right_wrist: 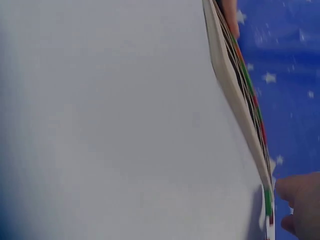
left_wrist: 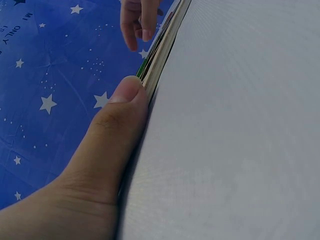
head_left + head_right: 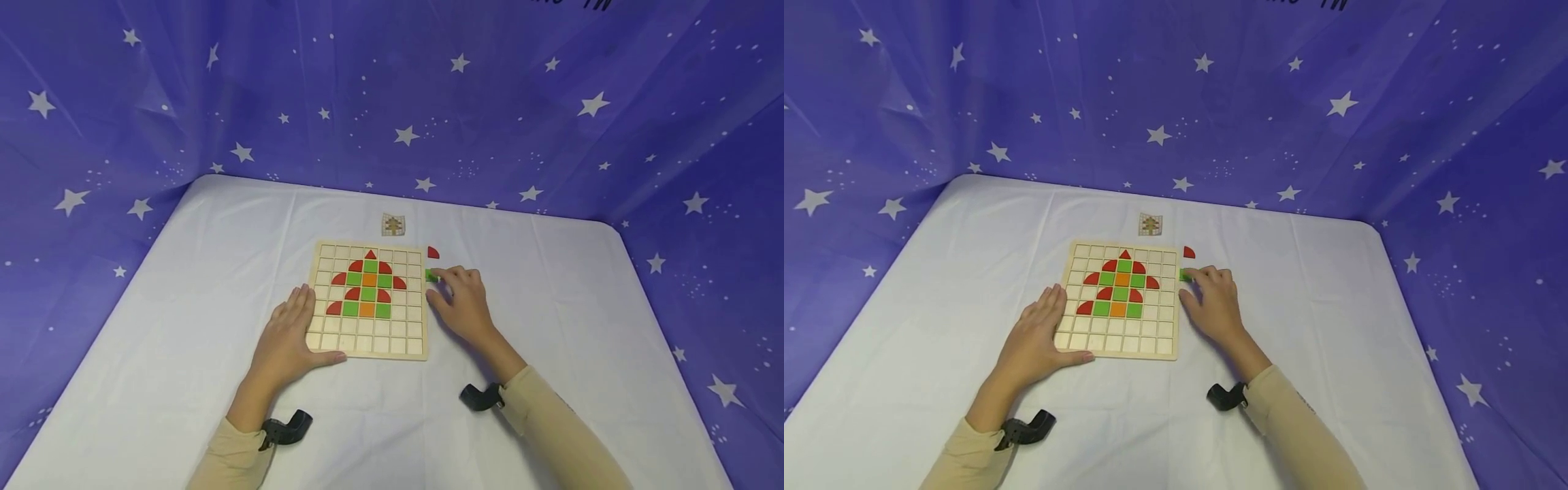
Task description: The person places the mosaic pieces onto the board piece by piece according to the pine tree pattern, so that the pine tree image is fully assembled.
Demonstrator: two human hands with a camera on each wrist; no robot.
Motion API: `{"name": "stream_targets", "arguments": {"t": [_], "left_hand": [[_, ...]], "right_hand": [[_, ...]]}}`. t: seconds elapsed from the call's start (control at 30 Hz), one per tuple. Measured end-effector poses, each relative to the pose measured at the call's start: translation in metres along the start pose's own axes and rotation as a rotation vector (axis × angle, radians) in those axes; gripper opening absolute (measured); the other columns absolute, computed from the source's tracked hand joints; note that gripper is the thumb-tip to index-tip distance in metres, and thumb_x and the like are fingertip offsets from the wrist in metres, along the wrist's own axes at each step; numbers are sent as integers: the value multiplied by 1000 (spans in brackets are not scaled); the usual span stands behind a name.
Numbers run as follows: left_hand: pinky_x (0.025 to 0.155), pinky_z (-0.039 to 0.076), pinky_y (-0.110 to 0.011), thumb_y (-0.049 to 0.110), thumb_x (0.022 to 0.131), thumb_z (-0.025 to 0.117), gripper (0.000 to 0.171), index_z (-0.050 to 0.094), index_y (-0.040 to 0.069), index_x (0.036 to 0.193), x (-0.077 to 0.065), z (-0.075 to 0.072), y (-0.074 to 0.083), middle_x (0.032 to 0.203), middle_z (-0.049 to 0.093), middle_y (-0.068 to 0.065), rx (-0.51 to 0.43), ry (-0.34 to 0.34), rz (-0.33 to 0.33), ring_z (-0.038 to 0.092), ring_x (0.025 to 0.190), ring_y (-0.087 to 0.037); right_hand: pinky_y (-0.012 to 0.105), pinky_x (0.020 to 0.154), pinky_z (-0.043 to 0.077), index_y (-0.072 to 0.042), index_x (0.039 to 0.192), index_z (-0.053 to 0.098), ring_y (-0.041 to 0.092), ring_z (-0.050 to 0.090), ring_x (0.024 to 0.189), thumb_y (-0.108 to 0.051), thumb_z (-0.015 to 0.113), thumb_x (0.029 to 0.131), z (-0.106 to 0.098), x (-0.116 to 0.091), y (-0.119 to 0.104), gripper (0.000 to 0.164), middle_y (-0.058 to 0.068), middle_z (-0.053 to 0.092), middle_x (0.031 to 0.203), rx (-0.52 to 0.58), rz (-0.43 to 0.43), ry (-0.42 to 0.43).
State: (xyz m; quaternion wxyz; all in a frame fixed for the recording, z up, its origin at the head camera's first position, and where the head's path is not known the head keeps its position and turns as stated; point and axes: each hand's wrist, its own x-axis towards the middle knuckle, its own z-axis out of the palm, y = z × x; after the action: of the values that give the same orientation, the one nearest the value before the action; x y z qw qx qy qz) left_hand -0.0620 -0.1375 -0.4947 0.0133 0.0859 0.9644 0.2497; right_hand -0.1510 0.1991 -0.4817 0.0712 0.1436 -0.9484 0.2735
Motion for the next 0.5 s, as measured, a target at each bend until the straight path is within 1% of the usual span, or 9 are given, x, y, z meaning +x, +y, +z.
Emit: {"name": "stream_targets", "arguments": {"t": [0.2,0.33,0.5], "left_hand": [[124,17,-51,87,60,68,139,17,2,158,0,-2,0,167,14,-15,-2,6,5,13,155,-33],[124,18,-51,86,59,68,140,16,2,158,0,-1,0,167,14,-15,-2,2,4,12,155,-33],[124,18,-51,87,59,68,140,15,3,158,0,0,-1,167,13,-14,-6,-1,4,12,155,-32]], "right_hand": [[49,92,37,-17,136,60,30,44,108,-32,68,92,-10,13,19,47,6,61,111,-16,66,17],[52,95,37,-17,137,58,33,45,110,-34,67,93,-10,25,27,48,8,61,113,-14,104,-5],[55,102,32,-21,140,56,34,43,117,-39,66,94,-7,42,33,50,8,60,118,-1,150,-53]]}}
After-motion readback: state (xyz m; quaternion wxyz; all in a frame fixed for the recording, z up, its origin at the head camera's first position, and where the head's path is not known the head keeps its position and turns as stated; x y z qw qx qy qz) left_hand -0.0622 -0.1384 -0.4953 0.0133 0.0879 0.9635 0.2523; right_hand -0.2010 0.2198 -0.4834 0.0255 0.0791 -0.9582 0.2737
